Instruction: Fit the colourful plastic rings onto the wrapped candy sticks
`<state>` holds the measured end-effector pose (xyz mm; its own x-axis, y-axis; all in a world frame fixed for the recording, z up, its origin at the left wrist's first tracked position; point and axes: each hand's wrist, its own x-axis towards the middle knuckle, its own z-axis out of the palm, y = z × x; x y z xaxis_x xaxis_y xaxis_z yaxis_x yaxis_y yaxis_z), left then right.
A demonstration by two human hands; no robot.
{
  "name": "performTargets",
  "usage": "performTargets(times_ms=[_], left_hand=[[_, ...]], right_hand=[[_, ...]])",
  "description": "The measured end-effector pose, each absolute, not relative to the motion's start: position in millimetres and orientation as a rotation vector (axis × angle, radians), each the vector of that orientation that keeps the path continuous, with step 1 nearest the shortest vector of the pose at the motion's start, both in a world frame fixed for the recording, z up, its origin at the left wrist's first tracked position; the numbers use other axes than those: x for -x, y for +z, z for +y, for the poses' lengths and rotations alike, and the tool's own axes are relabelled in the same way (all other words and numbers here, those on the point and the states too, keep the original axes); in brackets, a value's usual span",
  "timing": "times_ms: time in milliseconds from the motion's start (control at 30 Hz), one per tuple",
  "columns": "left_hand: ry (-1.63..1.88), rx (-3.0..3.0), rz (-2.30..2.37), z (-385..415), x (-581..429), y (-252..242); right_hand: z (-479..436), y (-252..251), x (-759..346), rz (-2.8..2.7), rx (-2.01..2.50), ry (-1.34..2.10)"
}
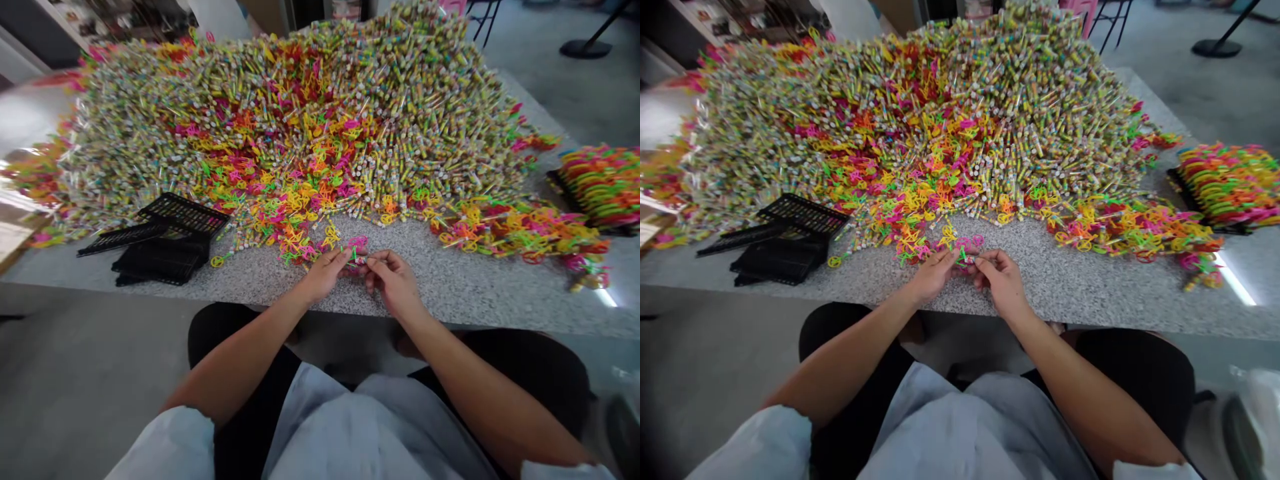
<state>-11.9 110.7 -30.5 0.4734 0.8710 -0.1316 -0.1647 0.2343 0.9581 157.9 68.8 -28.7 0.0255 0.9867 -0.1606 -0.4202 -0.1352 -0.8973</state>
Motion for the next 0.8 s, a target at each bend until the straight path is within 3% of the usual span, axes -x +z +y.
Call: performTargets(times_ms=[467, 800], left_hand=[[0.791, -1.153, 0.886, 109.6, 13.7, -32.0], [0.767, -1.613, 1.039, 114.2, 20.6, -24.7]], right_hand=[[69.3, -29.2, -161.2, -0.569, 0.977, 1.685], [70.2, -34.6, -178.3, -1.633, 1.340, 0.875]])
